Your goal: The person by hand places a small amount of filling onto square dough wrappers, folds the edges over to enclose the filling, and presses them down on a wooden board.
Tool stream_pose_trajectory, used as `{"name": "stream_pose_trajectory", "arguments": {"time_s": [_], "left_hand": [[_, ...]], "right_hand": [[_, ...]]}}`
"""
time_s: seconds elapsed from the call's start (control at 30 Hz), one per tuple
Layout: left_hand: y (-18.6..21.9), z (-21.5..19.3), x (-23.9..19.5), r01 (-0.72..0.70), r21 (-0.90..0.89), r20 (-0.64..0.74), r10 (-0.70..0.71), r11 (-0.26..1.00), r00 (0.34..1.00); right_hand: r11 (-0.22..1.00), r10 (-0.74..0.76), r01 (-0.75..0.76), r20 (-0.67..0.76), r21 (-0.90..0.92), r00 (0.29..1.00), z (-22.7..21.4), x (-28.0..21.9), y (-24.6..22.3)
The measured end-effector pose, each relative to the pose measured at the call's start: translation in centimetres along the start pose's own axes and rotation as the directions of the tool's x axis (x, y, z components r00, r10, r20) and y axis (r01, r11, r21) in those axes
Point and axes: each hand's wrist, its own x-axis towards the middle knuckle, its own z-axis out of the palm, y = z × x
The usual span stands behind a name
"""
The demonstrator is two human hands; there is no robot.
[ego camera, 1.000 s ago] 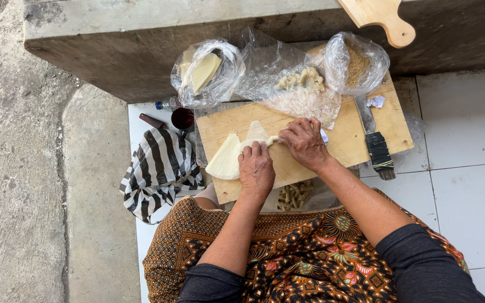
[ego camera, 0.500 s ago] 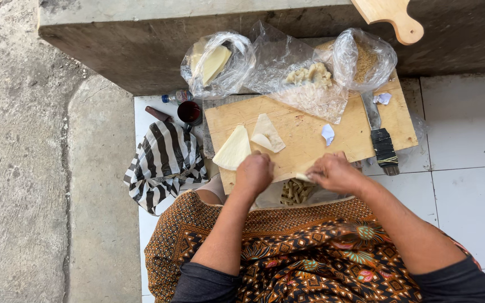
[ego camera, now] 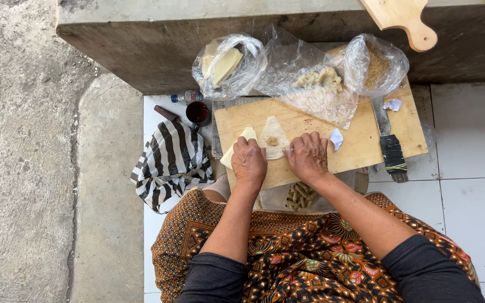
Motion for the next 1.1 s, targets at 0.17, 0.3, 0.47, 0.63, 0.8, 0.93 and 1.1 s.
{"name": "stream_pose_trajectory", "arguments": {"time_s": [0.17, 0.3, 0.47, 0.63, 0.8, 0.93, 1.1], "left_hand": [[0.1, 1.0, 0.3, 0.045, -0.056, 0.058, -0.042, 0.997, 0.997], [0.4, 0.7, 0.5, 0.061, -0.202, 0.097, -0.042, 0.978, 0.994], [1.0, 0.1, 0.8, 0.092, -0.439, 0.153, -0.026, 0.894, 0.988], [1.1, -0.5, 1.2, 0.268, -0.532, 0.261, -0.146, 0.803, 0.954], [1.0, -0.3, 1.5, 0.210, -0.469, 0.211, -0.122, 0.858, 0.970], [1.0, 0.1, 1.6, 0.173, -0.441, 0.173, -0.105, 0.881, 0.979], [0.9, 0.1, 1.8, 0.144, -0.459, 0.156, -0.080, 0.877, 0.984]], "right_hand": [[0.992, 0.073, -0.081, 0.074, 0.098, 0.995, 0.7, 0.8, -0.2], [0.999, 0.026, -0.029, 0.074, 0.045, 0.997, 1.0, 0.7, 0.0], [0.982, -0.007, -0.001, 0.040, 0.187, 0.999, 1.3, 0.5, 0.1], [0.917, -0.037, 0.042, -0.018, 0.396, 0.999, 0.7, 0.7, -0.6], [0.776, -0.008, 0.006, 0.001, 0.631, 1.000, -0.1, 0.7, -1.1], [0.766, -0.005, 0.029, -0.039, 0.643, 0.999, -0.3, 0.7, -0.9], [0.817, -0.026, 0.003, 0.031, 0.576, 0.999, -0.1, 0.1, -0.6]]}}
